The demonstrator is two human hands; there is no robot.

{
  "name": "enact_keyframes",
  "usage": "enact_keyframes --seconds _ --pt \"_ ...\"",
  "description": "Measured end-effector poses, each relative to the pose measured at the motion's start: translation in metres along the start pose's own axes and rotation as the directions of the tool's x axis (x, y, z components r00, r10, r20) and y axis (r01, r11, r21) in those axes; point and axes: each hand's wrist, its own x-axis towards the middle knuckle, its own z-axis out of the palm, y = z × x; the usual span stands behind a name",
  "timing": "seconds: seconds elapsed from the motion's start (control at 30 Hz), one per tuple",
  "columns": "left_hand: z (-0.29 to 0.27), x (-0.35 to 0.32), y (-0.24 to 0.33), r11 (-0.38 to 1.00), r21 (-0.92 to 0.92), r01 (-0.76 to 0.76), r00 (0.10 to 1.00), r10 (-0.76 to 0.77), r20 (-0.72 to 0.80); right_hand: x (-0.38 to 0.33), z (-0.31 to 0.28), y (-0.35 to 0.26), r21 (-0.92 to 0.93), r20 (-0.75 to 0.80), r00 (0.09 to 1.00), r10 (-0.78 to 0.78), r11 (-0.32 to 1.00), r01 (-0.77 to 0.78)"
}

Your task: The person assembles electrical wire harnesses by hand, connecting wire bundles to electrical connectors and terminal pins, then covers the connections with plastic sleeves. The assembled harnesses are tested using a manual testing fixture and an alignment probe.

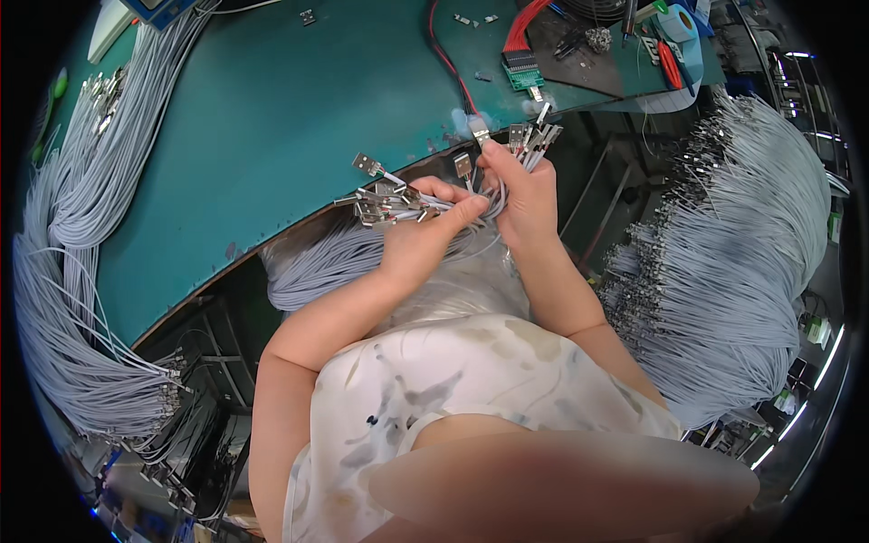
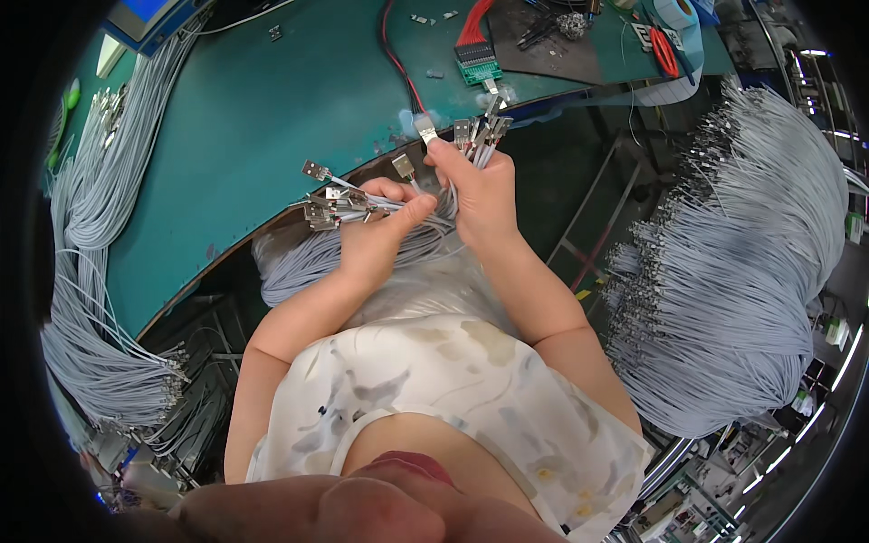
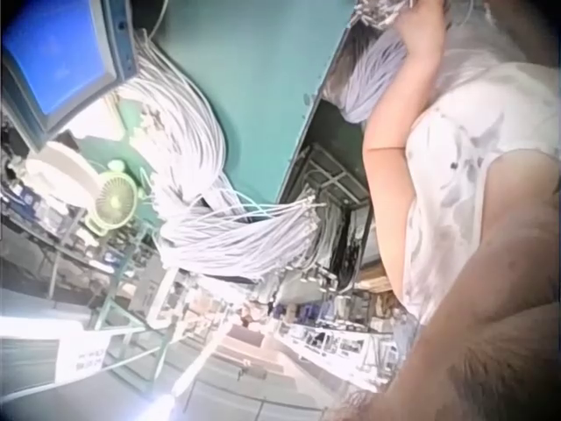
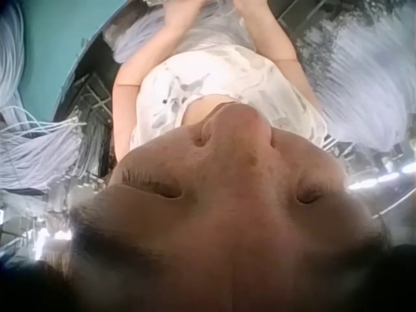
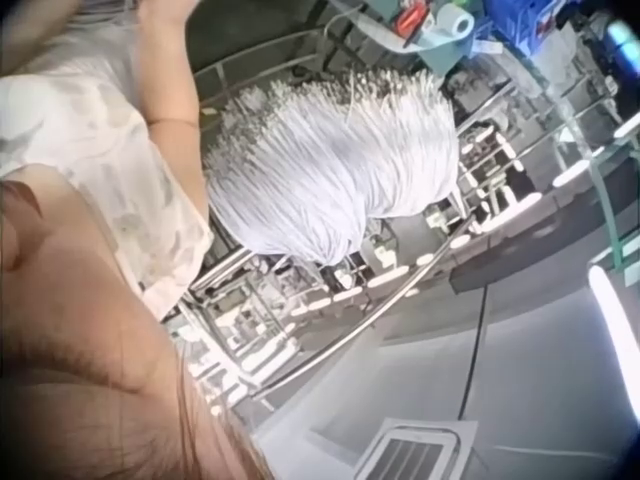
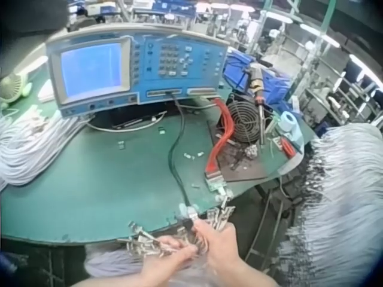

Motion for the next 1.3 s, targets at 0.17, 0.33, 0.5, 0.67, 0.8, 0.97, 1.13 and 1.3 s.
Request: enact_keyframes --seconds 0.17,0.33,0.5,0.67,0.8,0.97,1.13,1.3 --pt "0.005 0.006 0.008 0.995 0.095 0.016 1.000 -0.014 -0.023 0.002 0.005 -0.003 0.038 0.027 1.000 -0.004 0.999 0.003" --pt "-0.004 0.013 -0.003 0.994 0.107 -0.014 0.998 0.007 0.065 -0.001 0.000 -0.002 -0.105 0.185 0.981 0.049 0.994 -0.030" --pt "-0.018 0.003 -0.025 0.968 0.010 -0.253 0.914 0.235 0.331 -0.012 -0.007 -0.002 -0.012 0.104 0.994 0.017 1.000 -0.016" --pt "-0.007 0.003 -0.019 0.991 -0.012 -0.137 0.984 0.137 0.111 0.002 -0.007 -0.002 0.020 0.012 0.999 0.033 0.999 -0.033" --pt "-0.006 0.009 0.003 0.980 0.182 -0.076 0.990 0.053 0.128 0.004 0.006 -0.002 0.051 -0.002 1.000 -0.001 0.999 0.001" --pt "-0.007 0.009 0.002 0.978 0.177 0.108 0.981 -0.134 0.143 0.000 0.004 -0.008 -0.186 0.208 0.975 0.080 0.982 -0.040" --pt "-0.003 0.004 -0.005 0.987 0.161 -0.004 0.982 -0.026 0.187 0.003 -0.033 0.001 -0.160 0.272 0.958 0.088 0.986 -0.045" --pt "-0.008 -0.006 -0.011 0.997 0.023 -0.075 0.968 0.068 0.240 -0.007 -0.025 0.011 -0.024 0.133 0.991 -0.009 1.000 0.012"
